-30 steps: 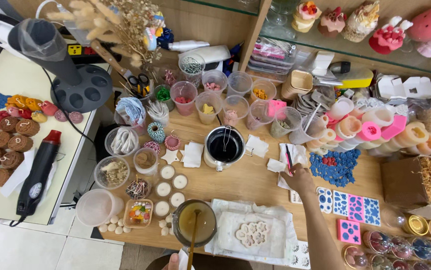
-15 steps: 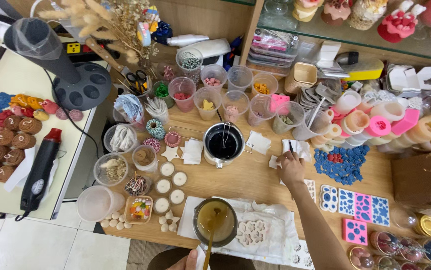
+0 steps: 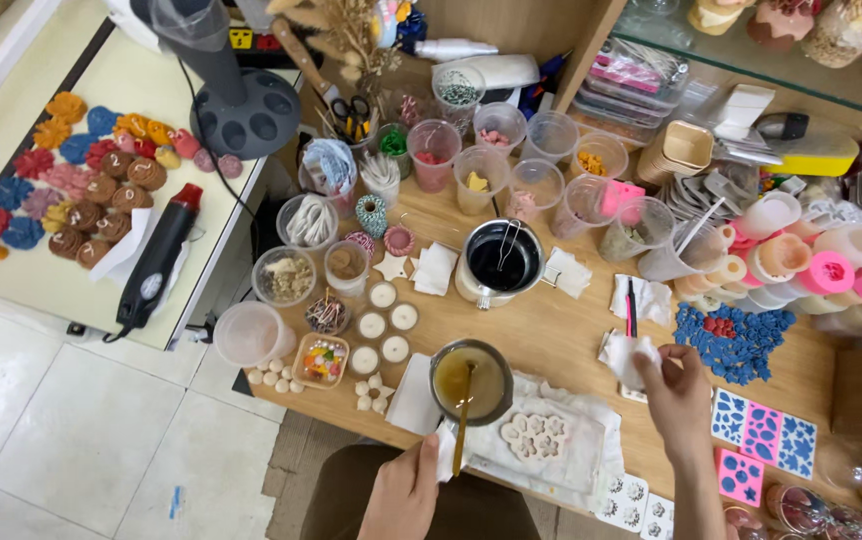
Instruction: The person stirs a liquid mixture in a small metal pot using a stick while holding the pot with a cloth, then uses a piece of cloth to wipe the inside and rim of the pot.
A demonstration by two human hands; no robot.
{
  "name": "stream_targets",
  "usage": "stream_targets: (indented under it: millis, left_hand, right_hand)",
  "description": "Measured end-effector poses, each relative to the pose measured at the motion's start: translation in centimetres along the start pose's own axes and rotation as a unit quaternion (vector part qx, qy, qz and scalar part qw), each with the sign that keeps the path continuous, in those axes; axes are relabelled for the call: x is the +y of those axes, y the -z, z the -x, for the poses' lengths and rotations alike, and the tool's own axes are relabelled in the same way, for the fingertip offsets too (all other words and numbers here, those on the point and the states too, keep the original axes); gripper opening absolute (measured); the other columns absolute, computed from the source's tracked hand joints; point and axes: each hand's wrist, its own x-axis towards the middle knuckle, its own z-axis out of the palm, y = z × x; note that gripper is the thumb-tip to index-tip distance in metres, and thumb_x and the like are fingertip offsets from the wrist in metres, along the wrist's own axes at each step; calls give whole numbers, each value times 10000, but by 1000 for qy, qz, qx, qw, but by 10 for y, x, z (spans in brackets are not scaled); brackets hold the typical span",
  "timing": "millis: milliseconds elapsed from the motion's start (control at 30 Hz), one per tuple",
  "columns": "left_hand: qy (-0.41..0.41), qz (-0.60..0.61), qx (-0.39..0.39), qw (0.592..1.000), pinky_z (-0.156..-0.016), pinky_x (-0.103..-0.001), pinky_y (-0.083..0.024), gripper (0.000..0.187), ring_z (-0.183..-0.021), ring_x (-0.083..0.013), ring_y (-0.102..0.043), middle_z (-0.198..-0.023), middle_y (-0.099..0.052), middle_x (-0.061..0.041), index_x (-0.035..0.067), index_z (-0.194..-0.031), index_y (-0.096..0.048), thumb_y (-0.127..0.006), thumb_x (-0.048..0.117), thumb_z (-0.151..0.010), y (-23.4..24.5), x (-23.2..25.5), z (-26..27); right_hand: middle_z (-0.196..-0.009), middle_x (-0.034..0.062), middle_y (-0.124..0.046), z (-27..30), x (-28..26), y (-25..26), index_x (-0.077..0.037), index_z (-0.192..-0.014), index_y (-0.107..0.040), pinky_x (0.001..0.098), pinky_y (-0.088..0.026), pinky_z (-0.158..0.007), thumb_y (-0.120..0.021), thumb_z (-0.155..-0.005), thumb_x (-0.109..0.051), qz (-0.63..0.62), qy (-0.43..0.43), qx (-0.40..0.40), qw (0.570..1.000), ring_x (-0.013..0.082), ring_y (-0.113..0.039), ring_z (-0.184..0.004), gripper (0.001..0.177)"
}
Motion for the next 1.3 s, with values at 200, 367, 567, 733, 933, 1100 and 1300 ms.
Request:
stream_targets:
  millis: [200, 367, 567, 733, 933, 1100, 1300]
  left_hand:
    - [-13, 40, 66, 997, -602, -514, -507, 402, -725, -481, -645, -724, -658, -277, -13, -895, -629, -444, 311, -1045, -20, 48, 15]
    - [-2, 45, 70, 997, -607, -519, -501, 409, -704, -480, -645, -700, -649, -274, 0, -876, -615, -442, 328, -1048, -21, 57, 19]
    - [-14, 9, 73, 997, -590, -532, -503, 399, -681, -475, -649, -678, -647, -266, 8, -851, -583, -450, 330, -1047, -11, 51, 24]
    - [-19, 18, 67, 997, -588, -538, -500, 394, -672, -472, -644, -677, -647, -268, 7, -831, -578, -473, 323, -1040, -8, 45, 26]
    - [-33, -14, 54, 998, -612, -526, -518, 420, -687, -457, -646, -690, -648, -253, 2, -803, -582, -491, 332, -1045, 1, 38, 28]
    - [-49, -56, 14, 997, -612, -509, -517, 453, -662, -435, -640, -664, -634, -234, -10, -782, -576, -499, 348, -1048, 11, 36, 31]
    - [-55, -60, -6, 997, -603, -503, -521, 447, -649, -421, -644, -648, -628, -223, 0, -790, -580, -488, 349, -1055, 21, 38, 36]
  right_hand:
    - [-855, 140, -751, 138, -95, -48, -15, -1014, -657, 340, -568, -658, -736, -889, -183, 194, 162, 14, 968, 210, -733, -740, 223]
    - [-849, 88, -778, 175, -122, -88, -12, -967, -696, 306, -586, -621, -737, -867, -183, 128, 86, -64, 986, 156, -725, -711, 202]
    - [-843, 56, -795, 182, -116, -107, -5, -937, -764, 270, -543, -624, -704, -923, -193, 26, -32, -151, 988, 110, -647, -715, 197]
    - [-796, 77, -763, 189, -113, -119, 7, -903, -714, 277, -532, -590, -822, -804, -126, 30, 29, -126, 991, 115, -684, -701, 197]
    - [-730, 80, -746, 191, -141, -102, -29, -1005, -676, 315, -486, -527, -790, -822, -133, 220, 62, -55, 972, 181, -588, -541, 239]
    - [-822, 100, -723, 171, -157, -95, -19, -1035, -712, 279, -500, -613, -808, -851, -125, 186, 234, 20, 954, 131, -613, -643, 233]
    - [-920, 61, -755, 145, -169, -80, -34, -1072, -774, 251, -503, -712, -828, -815, -106, 156, 289, -51, 943, 116, -651, -756, 272]
